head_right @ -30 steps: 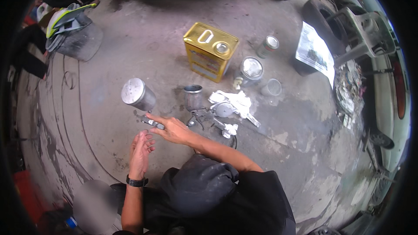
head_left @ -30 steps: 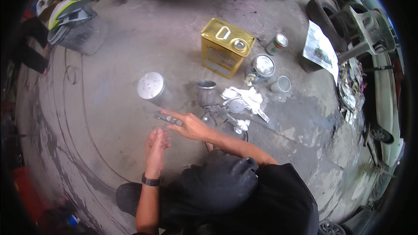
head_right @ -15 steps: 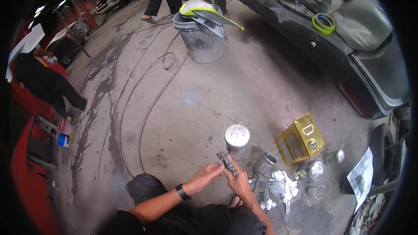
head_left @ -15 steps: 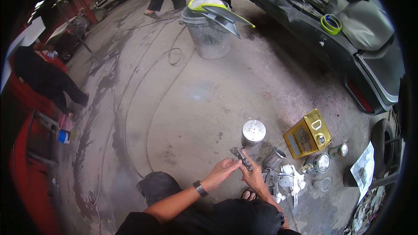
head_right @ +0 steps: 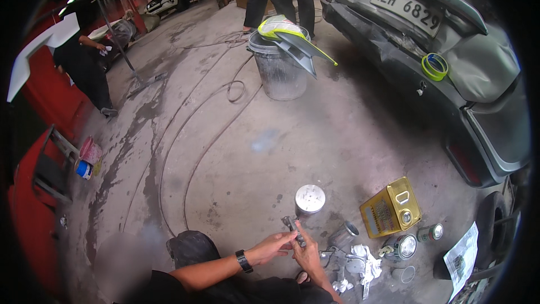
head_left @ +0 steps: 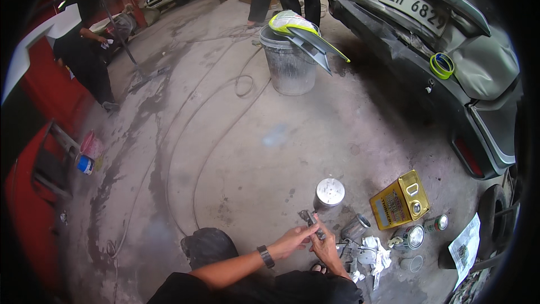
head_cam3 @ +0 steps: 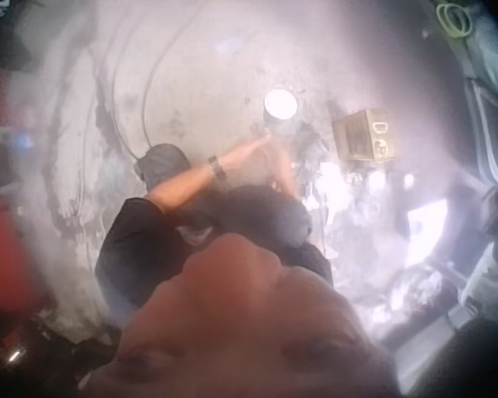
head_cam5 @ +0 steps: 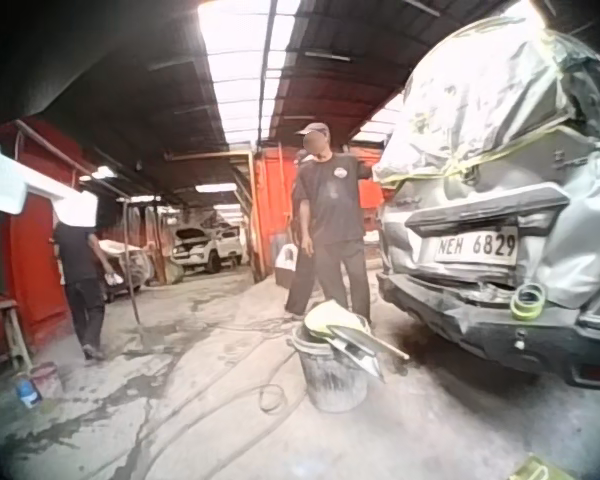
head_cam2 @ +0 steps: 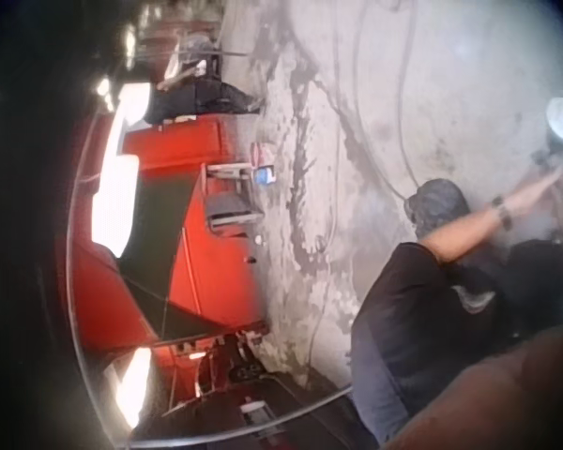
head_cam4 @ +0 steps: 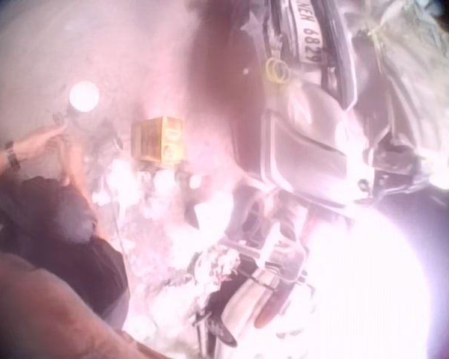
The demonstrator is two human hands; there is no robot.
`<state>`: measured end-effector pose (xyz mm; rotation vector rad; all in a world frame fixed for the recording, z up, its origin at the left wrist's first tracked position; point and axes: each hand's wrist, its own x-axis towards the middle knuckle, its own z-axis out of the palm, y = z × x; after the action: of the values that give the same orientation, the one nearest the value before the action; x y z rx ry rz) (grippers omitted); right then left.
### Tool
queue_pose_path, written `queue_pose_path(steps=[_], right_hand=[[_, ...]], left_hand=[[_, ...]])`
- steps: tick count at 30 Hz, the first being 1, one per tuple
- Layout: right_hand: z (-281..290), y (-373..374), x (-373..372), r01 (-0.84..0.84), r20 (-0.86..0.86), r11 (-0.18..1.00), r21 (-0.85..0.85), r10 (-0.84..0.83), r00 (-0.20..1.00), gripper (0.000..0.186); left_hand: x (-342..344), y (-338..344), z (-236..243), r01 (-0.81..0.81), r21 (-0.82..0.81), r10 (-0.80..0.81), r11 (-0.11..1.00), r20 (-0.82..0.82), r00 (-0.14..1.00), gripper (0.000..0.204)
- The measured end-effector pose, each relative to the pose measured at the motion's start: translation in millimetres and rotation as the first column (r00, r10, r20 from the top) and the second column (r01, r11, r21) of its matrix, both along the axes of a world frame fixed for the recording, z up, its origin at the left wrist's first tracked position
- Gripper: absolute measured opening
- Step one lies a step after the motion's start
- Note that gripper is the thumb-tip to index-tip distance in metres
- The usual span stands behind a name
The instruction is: The person sits on the floor and prepares a paint spray gun by attaching the cup, pouring paint thinner, and wiping the gun with a cloth. The person then stands and walks toward a car part covered with newspaper and tape, holding the spray gun.
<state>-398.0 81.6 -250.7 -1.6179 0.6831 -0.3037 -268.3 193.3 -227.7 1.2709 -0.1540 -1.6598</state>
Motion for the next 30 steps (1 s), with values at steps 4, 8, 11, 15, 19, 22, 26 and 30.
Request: queue_pose_path(steps=[4,8,11,15,19,22,26,30], right_hand=[[5.1,6.3,1.6,0.019,-0.004,0.999,0.043,-0.019,1.0,0.057],[2.6,15.1,11.2,-0.002,0.026,0.999,-0.039,0.003,1.0,0.054],[-20.1,21.3,9.6,-0.155,0.059,0.967,-0.201,0.17,0.984,0.05],[22.8,5.9,19.6,-0.259,0.09,0.902,-0.347,0.306,0.948,0.053],[94.4,-41.7,24.7,-0.188,0.106,0.891,-0.413,0.252,0.962,0.056],[160.6,-61.6,41.6,-0.11,0.043,0.88,-0.462,0.146,0.988,0.056],[209.1,-65.9,81.9,-0.232,-0.099,0.729,-0.644,0.221,0.97,0.067],[211.9,-64.7,81.8,-0.41,-0.311,0.58,-0.704,0.268,0.912,0.086]], left_hand=[[2.2,-1.9,5.6,-0.081,0.041,0.082,0.996,-0.035,0.996,0.071],[5.5,-4.2,-2.0,-0.173,-0.066,0.165,0.983,-0.115,0.98,0.065],[3.3,-8.1,-27.4,-0.338,0.031,0.34,0.941,-0.095,0.936,0.046],[18.6,-4.7,-53.4,-0.604,-0.015,0.594,0.797,-0.164,0.788,0.022],[46.7,-20.6,-0.3,-0.788,-0.072,0.79,0.611,-0.009,0.614,0.027],[80.7,-17.1,17.8,-0.706,-0.171,0.724,0.688,0.08,0.686,0.034],[91.7,-2.9,45.3,-0.547,-0.142,0.552,0.825,0.405,0.728,0.041],[75.5,-11.4,39.4,-0.396,-0.134,0.398,0.908,0.57,0.719,0.049]])
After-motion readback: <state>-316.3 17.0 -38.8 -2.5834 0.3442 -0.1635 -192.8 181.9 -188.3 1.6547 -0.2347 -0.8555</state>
